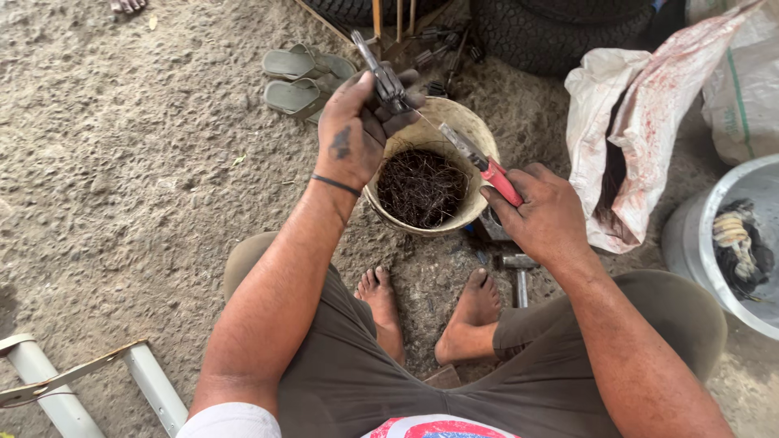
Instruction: The person sits on the ground and uses pliers to strip insulation from metal wires. The person repeatedly picks up wire pieces, strips them, and places the resulting wire fragments into a bucket.
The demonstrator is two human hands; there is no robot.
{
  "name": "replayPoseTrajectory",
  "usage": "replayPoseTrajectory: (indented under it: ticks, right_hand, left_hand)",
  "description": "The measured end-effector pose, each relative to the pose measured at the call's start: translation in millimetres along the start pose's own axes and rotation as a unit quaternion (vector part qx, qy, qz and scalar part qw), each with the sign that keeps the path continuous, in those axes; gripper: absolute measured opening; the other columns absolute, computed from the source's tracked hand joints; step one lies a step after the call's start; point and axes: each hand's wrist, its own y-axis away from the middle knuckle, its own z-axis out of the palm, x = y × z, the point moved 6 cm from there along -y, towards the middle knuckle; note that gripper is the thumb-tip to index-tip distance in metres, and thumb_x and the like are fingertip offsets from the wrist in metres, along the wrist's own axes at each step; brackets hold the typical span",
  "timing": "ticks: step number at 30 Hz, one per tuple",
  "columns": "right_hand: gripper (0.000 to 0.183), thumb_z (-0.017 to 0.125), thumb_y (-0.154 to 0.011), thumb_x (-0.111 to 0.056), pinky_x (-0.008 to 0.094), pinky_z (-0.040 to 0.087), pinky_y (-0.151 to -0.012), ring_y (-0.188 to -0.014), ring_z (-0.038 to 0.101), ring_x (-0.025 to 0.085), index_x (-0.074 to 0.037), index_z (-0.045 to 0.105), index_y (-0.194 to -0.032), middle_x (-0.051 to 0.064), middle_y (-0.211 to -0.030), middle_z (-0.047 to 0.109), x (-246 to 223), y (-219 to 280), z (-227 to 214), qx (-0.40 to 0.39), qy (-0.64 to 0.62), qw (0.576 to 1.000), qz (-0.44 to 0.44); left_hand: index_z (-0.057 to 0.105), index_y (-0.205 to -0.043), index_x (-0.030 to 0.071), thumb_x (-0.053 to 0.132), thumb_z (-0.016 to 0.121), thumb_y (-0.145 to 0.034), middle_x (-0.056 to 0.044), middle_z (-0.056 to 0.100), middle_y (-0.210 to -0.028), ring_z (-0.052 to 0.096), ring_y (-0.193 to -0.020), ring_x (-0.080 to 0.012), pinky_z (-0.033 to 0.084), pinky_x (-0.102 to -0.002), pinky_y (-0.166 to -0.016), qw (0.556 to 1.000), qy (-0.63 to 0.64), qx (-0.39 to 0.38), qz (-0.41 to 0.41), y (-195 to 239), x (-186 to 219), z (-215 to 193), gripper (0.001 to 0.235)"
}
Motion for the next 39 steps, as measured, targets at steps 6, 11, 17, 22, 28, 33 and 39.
replayPoseTrajectory:
  ticks: [6,11,17,22,28,33,39]
  right_hand:
    - [0.031,0.076,-0.093,-0.034,0.043,0.053,-0.066,-0.076,0.066,0.029,-0.005,0.076,-0.103,0.012,-0.093,0.067,-1.9,0.5,-7.4,0.065,0.000,0.996,-0.063]
    - [0.030,0.076,-0.094,-0.036,0.042,0.053,-0.063,-0.072,0.066,0.027,-0.006,0.077,-0.101,0.011,-0.091,0.066,4.9,1.5,-4.2,0.056,0.065,0.995,-0.049]
    - [0.036,0.076,-0.096,-0.040,0.033,0.053,-0.051,-0.064,0.063,0.018,-0.005,0.077,-0.106,0.010,-0.089,0.065,0.5,5.1,0.3,0.054,0.148,0.982,-0.105]
    - [0.033,0.075,-0.100,-0.041,0.035,0.053,-0.056,-0.067,0.062,0.017,-0.008,0.078,-0.103,0.007,-0.088,0.065,6.7,4.0,-19.9,0.103,0.129,0.982,-0.096]
    - [0.035,0.073,-0.097,-0.043,0.036,0.055,-0.055,-0.066,0.063,0.019,-0.010,0.078,-0.107,0.007,-0.090,0.065,10.2,6.9,0.2,0.017,0.103,0.993,-0.061]
    - [0.041,0.075,-0.089,-0.041,0.042,0.056,-0.072,-0.082,0.067,0.025,-0.010,0.076,-0.116,0.009,-0.104,0.070,4.4,4.5,9.3,-0.045,0.038,0.994,-0.095]
    - [0.041,0.079,-0.089,-0.036,0.043,0.054,-0.074,-0.088,0.069,0.032,-0.004,0.076,-0.115,0.017,-0.109,0.069,14.8,-1.3,-15.7,-0.007,0.047,0.999,-0.003]
  left_hand:
    - [0.049,-0.128,-0.006,0.018,0.060,-0.106,-0.028,0.068,-0.116,0.075,-0.102,-0.0358,0.067,-0.042,-0.081,0.997,-0.077,-0.012,0.000,0.3,-3.6,-3.6,0.035]
    - [0.050,-0.126,-0.001,0.020,0.061,-0.101,-0.025,0.072,-0.111,0.077,-0.101,-0.0357,0.069,-0.039,-0.080,0.997,-0.068,-0.030,-0.001,-2.8,-6.7,-8.2,0.034]
    - [0.051,-0.120,-0.001,0.018,0.065,-0.102,-0.027,0.069,-0.106,0.077,-0.094,-0.0380,0.070,-0.044,-0.077,0.989,-0.144,0.025,0.004,-8.1,-17.1,-17.6,0.030]
    - [0.050,-0.127,-0.001,0.018,0.062,-0.105,-0.029,0.070,-0.111,0.076,-0.100,-0.0381,0.069,-0.045,-0.082,0.997,-0.064,-0.048,0.000,-3.6,-14.7,-8.1,0.032]
    - [0.047,-0.143,0.001,0.011,0.057,-0.108,-0.027,0.068,-0.123,0.073,-0.113,-0.0396,0.067,-0.048,-0.094,0.990,-0.030,-0.122,0.058,2.4,3.9,4.7,0.038]
    - [0.047,-0.150,0.001,0.005,0.062,-0.109,-0.025,0.066,-0.134,0.068,-0.125,-0.0369,0.061,-0.049,-0.110,0.976,-0.060,-0.194,0.076,10.8,13.5,18.5,0.044]
    - [0.052,-0.151,0.008,0.001,0.070,-0.108,-0.014,0.057,-0.152,0.056,-0.144,-0.0269,0.047,-0.042,-0.127,0.941,-0.118,-0.307,0.082,30.7,19.9,30.0,0.047]
